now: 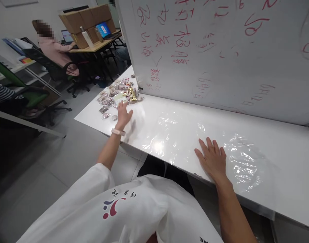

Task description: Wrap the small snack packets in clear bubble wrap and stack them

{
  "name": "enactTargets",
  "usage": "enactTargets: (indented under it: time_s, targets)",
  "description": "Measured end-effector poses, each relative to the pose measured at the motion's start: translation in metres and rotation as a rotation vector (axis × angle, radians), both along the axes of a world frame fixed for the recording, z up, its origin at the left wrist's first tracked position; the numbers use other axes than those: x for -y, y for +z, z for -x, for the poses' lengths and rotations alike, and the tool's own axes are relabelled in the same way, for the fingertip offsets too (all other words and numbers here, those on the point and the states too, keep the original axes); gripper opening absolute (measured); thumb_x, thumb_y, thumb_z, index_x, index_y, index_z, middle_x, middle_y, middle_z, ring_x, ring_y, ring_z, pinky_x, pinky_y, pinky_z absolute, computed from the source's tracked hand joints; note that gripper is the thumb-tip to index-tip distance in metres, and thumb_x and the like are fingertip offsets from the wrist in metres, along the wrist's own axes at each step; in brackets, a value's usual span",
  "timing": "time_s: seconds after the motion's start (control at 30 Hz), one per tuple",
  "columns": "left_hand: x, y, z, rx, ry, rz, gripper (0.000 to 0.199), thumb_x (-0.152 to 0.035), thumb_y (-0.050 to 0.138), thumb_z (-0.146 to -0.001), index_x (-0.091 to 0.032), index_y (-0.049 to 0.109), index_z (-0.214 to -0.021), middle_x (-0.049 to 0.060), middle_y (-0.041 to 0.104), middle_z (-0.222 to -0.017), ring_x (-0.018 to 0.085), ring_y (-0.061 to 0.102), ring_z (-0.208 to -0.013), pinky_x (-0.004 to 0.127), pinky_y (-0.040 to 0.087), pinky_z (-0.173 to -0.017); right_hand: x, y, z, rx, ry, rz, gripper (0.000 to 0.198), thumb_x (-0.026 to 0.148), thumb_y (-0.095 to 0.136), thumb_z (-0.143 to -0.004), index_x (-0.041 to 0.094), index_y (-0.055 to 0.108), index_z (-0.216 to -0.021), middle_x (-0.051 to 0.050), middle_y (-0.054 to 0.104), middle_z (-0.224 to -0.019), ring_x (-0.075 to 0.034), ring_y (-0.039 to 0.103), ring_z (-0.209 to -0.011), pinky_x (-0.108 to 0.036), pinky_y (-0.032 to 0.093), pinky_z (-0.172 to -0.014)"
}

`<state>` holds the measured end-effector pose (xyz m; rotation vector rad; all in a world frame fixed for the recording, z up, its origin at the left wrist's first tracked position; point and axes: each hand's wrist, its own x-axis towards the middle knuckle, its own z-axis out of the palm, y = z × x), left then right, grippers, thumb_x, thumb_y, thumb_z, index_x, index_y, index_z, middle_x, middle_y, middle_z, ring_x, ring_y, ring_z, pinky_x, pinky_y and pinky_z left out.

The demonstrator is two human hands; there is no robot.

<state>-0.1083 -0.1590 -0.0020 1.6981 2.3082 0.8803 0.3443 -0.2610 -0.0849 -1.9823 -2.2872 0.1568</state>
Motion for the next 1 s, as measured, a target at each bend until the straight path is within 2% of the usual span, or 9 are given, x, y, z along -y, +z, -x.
enactTargets:
  time_s: [0.1, 0.23, 0.37, 0.47, 0.53, 0.7, 0.83, 0.93, 1.0]
  targets:
    - [-0.051, 0.002, 0.048, -0.039, 0.138, 0.063, 0.079, -0.02, 0.069, -0.083, -0.016, 0.032, -0.152, 0.019, 0.012, -0.167, 0.037, 0.001, -0.156, 0.055, 0.007, -0.126, 0.0, 0.002, 0.002, -0.005, 0.002, 0.0, 0.066, 0.061, 0.017, -0.101, 0.029, 0.039, -0.155, -0.005, 0.026, -0.166, -0.028, 0.019, -0.153, -0.055, 0.02, -0.122]
    - [-0.083, -0.003, 0.071, -0.062, 0.173, 0.105, 0.09, -0.024, 0.076, -0.078, -0.013, 0.028, -0.154, 0.022, 0.01, -0.167, 0.041, -0.004, -0.155, 0.06, 0.001, -0.123, -0.001, 0.002, 0.003, -0.008, -0.012, -0.018, 0.067, 0.061, 0.017, -0.101, 0.028, 0.043, -0.152, -0.006, 0.03, -0.164, -0.028, 0.022, -0.153, -0.055, 0.021, -0.121]
    - [-0.104, -0.006, 0.064, -0.09, 0.033, -0.003, 0.079, -0.028, 0.066, -0.086, -0.011, 0.029, -0.154, 0.021, 0.018, -0.166, 0.033, 0.008, -0.156, 0.05, 0.012, -0.126, 0.0, -0.001, 0.003, -0.006, -0.012, -0.045, 0.066, 0.061, 0.017, -0.101, 0.029, 0.044, -0.151, -0.005, 0.032, -0.164, -0.029, 0.024, -0.152, -0.055, 0.023, -0.121]
    - [-0.125, -0.004, 0.049, -0.102, -0.019, 0.011, 0.078, -0.029, 0.064, -0.087, -0.008, 0.029, -0.154, 0.022, 0.02, -0.165, 0.034, 0.014, -0.155, 0.049, 0.014, -0.125, 0.001, -0.003, 0.002, 0.001, -0.008, -0.062, 0.065, 0.061, 0.017, -0.1, 0.03, 0.045, -0.151, -0.005, 0.033, -0.163, -0.028, 0.025, -0.152, -0.055, 0.024, -0.12]
    - [-0.139, -0.004, 0.038, -0.113, 0.025, 0.038, 0.076, -0.029, 0.063, -0.088, -0.006, 0.03, -0.153, 0.024, 0.025, -0.162, 0.036, 0.019, -0.152, 0.051, 0.018, -0.123, 0.001, -0.004, 0.001, -0.001, -0.006, -0.068, 0.066, 0.062, 0.017, -0.1, 0.03, 0.045, -0.151, -0.004, 0.034, -0.163, -0.028, 0.025, -0.152, -0.055, 0.024, -0.12]
    - [-0.163, -0.006, 0.023, -0.095, 0.224, 0.138, 0.073, -0.013, 0.062, -0.085, -0.002, 0.03, -0.15, 0.029, 0.051, -0.141, 0.039, 0.038, -0.14, 0.054, 0.03, -0.113, 0.002, -0.003, -0.001, -0.017, -0.012, -0.045, 0.066, 0.063, 0.019, -0.099, 0.031, 0.044, -0.151, -0.003, 0.032, -0.163, -0.029, 0.024, -0.152, -0.057, 0.024, -0.12]
    - [-0.173, -0.006, 0.028, -0.077, 0.285, 0.153, 0.072, -0.004, 0.061, -0.08, -0.004, 0.031, -0.146, 0.029, 0.05, -0.141, 0.039, 0.042, -0.136, 0.054, 0.033, -0.11, 0.003, -0.003, -0.001, -0.012, -0.012, -0.055, 0.066, 0.062, 0.019, -0.099, 0.031, 0.044, -0.151, -0.003, 0.033, -0.163, -0.028, 0.025, -0.152, -0.056, 0.025, -0.12]
    - [-0.179, -0.003, 0.043, -0.062, 0.345, 0.046, 0.058, -0.007, 0.055, -0.086, -0.004, 0.036, -0.14, 0.029, 0.047, -0.141, 0.037, 0.046, -0.132, 0.051, 0.036, -0.109, 0.004, -0.004, -0.002, -0.009, -0.008, -0.07, 0.066, 0.062, 0.02, -0.099, 0.03, 0.044, -0.152, -0.003, 0.032, -0.163, -0.029, 0.025, -0.152, -0.056, 0.026, -0.12]
    - [-0.184, 0.0, 0.058, -0.028, 0.393, -0.026, 0.049, -0.011, 0.051, -0.09, -0.006, 0.039, -0.137, 0.027, 0.051, -0.137, 0.035, 0.052, -0.126, 0.049, 0.04, -0.107, 0.005, -0.006, -0.003, -0.014, -0.007, -0.07, 0.066, 0.062, 0.02, -0.099, 0.031, 0.043, -0.153, -0.002, 0.03, -0.164, -0.029, 0.025, -0.152, -0.056, 0.026, -0.12]
